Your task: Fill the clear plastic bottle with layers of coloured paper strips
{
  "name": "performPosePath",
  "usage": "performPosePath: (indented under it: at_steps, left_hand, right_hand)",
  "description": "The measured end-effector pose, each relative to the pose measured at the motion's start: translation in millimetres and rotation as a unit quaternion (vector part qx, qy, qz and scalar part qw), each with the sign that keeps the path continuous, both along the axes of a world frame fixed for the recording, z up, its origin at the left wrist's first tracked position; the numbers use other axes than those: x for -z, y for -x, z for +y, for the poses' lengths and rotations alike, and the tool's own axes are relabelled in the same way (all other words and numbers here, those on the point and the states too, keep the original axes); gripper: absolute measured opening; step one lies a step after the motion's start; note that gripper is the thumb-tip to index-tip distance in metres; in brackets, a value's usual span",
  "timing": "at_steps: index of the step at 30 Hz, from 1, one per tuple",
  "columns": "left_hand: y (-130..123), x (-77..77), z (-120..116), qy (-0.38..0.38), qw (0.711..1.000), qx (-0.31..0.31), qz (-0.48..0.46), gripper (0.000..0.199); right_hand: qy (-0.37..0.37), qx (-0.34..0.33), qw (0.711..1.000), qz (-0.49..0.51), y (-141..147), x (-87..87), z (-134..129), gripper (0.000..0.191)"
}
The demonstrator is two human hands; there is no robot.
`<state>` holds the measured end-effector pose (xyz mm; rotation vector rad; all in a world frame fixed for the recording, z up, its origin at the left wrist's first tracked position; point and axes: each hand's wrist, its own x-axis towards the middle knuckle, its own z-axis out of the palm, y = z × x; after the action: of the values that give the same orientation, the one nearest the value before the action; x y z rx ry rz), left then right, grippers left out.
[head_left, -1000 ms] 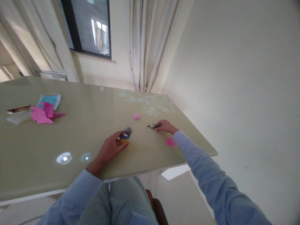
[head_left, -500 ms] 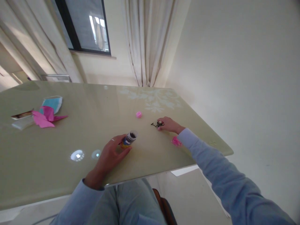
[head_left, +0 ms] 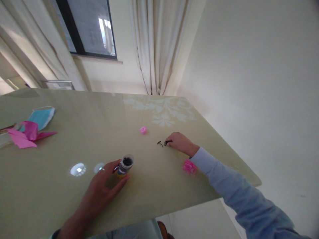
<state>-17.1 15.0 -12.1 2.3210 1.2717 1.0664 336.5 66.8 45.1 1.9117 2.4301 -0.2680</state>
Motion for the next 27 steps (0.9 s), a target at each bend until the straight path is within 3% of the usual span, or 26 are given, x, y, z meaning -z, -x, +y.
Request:
performPosePath:
  at_steps: [10, 17, 22, 27]
  left_hand:
    - [-1.1, 3.7, -1.4, -0.033, 0.999, 0.004, 0.004, 0.039]
    - [-1.9, 5.9, 1.3, -0.053, 0.998, 0.021, 0.008, 0.043]
    - [-3.4, 8.5, 2.2, -0.035, 0.999, 0.027, 0.002, 0.042]
    - [-5.4, 8.7, 3.8, -0.031, 0.999, 0.035, -0.001, 0.042]
  right_hand:
    - [0.003, -0.010, 0.999, -0.042, 8.3, -16.5, -4.0, 0.024]
    - [-0.001, 0.022, 0.988, 0.154, -1.6, -23.3, -11.5, 0.025]
    - [0.018, 0.089, 0.957, 0.277, -7.6, -24.9, -15.9, 0.028]
    - [0.067, 0.113, 0.919, 0.372, -5.2, -24.1, -21.3, 0.029]
